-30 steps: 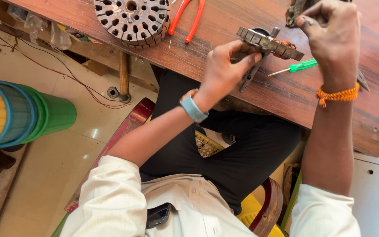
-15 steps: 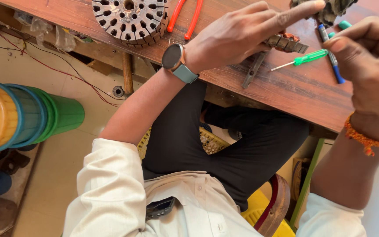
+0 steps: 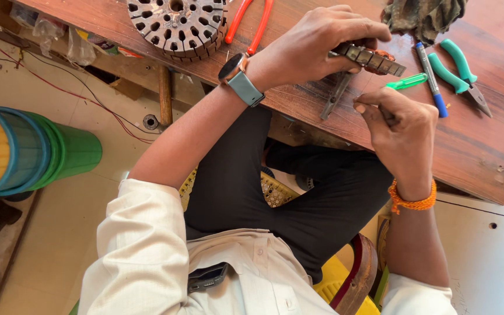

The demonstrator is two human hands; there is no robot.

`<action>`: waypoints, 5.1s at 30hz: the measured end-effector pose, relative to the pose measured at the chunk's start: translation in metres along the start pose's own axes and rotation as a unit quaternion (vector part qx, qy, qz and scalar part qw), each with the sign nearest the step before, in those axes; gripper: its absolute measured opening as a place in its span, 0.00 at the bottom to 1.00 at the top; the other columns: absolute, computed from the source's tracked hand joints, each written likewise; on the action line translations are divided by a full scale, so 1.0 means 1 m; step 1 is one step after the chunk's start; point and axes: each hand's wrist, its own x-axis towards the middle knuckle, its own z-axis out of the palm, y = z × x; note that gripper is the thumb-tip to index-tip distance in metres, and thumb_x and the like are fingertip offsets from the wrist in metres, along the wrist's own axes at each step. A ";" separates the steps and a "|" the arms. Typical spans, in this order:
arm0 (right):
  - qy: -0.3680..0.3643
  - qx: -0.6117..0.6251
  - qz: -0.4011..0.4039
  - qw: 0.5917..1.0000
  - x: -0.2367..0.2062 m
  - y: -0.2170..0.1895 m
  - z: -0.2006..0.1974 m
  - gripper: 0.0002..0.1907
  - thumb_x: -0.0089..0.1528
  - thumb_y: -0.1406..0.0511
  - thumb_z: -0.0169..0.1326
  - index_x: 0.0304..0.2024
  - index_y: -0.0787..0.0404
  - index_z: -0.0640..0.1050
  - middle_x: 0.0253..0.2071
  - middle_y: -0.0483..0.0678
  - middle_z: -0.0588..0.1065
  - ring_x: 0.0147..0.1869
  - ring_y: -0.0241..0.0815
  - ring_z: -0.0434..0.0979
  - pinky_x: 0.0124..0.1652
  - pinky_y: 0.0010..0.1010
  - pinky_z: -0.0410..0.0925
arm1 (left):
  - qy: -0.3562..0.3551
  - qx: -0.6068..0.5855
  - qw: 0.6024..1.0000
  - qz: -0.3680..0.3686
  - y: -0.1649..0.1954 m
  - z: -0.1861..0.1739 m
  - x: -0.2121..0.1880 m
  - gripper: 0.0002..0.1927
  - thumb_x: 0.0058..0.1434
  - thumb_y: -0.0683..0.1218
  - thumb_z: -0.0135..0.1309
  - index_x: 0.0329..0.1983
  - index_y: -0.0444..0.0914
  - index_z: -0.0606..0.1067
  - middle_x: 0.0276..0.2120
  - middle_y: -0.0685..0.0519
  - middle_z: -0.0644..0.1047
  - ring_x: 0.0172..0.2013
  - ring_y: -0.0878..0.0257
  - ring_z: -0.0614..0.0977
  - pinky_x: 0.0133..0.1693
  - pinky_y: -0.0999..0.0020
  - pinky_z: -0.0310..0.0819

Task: The person holds a small motor stator in a bench vise and uses a green screwdriver to adjust copper windings in the slots. They rotate the stator to access different sections, then use a blue marker to mark a spot on the component.

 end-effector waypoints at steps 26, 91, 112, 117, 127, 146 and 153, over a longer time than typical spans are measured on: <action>0.023 -0.108 -0.079 0.991 -0.009 -0.028 -0.029 0.02 0.70 0.71 0.64 0.44 0.64 0.83 0.33 0.52 0.78 0.32 0.39 0.79 0.34 0.30 0.68 | 0.063 0.095 0.987 -0.111 0.063 0.027 -0.039 0.06 0.65 0.45 0.66 0.43 0.41 0.82 0.42 0.58 0.82 0.40 0.65 0.82 0.44 0.68 0.76; 0.029 -0.139 -0.128 0.982 0.055 -0.028 -0.014 0.04 0.67 0.77 0.64 0.38 0.72 0.80 0.20 0.52 0.67 0.22 0.38 0.64 0.27 0.30 0.57 | 0.198 -0.060 0.947 -0.247 0.062 0.039 -0.051 0.08 0.65 0.45 0.64 0.42 0.37 0.80 0.36 0.54 0.83 0.35 0.65 0.86 0.39 0.71 0.80; 0.041 0.105 0.066 0.991 0.083 0.046 -0.046 0.01 0.72 0.75 0.57 0.44 0.69 0.79 0.35 0.41 0.77 0.36 0.26 0.74 0.36 0.18 0.65 | 0.004 0.296 0.949 0.106 0.035 -0.013 -0.007 0.35 0.71 0.44 0.53 0.78 0.46 0.55 0.50 0.58 0.76 0.51 0.63 0.77 0.56 0.67 0.73; 0.032 0.187 0.101 0.977 0.062 -0.002 -0.060 0.05 0.70 0.69 0.56 0.38 0.64 0.78 0.29 0.37 0.74 0.27 0.21 0.65 0.30 0.16 0.58 | -0.116 0.228 0.965 0.060 0.021 -0.015 0.004 0.38 0.77 0.40 0.52 0.79 0.47 0.44 0.38 0.57 0.73 0.43 0.62 0.77 0.53 0.64 0.75; -0.019 -0.040 -0.002 0.999 0.015 -0.024 -0.003 0.02 0.66 0.73 0.62 0.40 0.66 0.81 0.23 0.45 0.67 0.26 0.30 0.61 0.28 0.27 0.55 | -0.091 0.172 0.980 0.048 0.009 -0.006 0.008 0.39 0.67 0.41 0.59 0.76 0.43 0.54 0.44 0.54 0.75 0.53 0.56 0.77 0.58 0.59 0.72; 0.018 -0.157 -0.131 0.979 0.050 -0.031 -0.018 0.08 0.68 0.76 0.68 0.36 0.71 0.80 0.20 0.50 0.68 0.23 0.34 0.61 0.27 0.30 0.54 | 0.207 -0.158 0.917 -0.303 0.065 0.041 -0.048 0.06 0.65 0.43 0.63 0.40 0.35 0.80 0.34 0.57 0.82 0.30 0.71 0.81 0.32 0.75 0.76; -0.065 0.007 -0.029 0.997 0.100 -0.022 -0.016 0.01 0.68 0.77 0.59 0.41 0.70 0.79 0.32 0.43 0.75 0.33 0.25 0.71 0.32 0.18 0.63 | 0.271 -0.205 0.863 -0.374 0.054 0.057 -0.043 0.07 0.63 0.43 0.62 0.39 0.32 0.81 0.31 0.56 0.83 0.31 0.75 0.81 0.34 0.79 0.77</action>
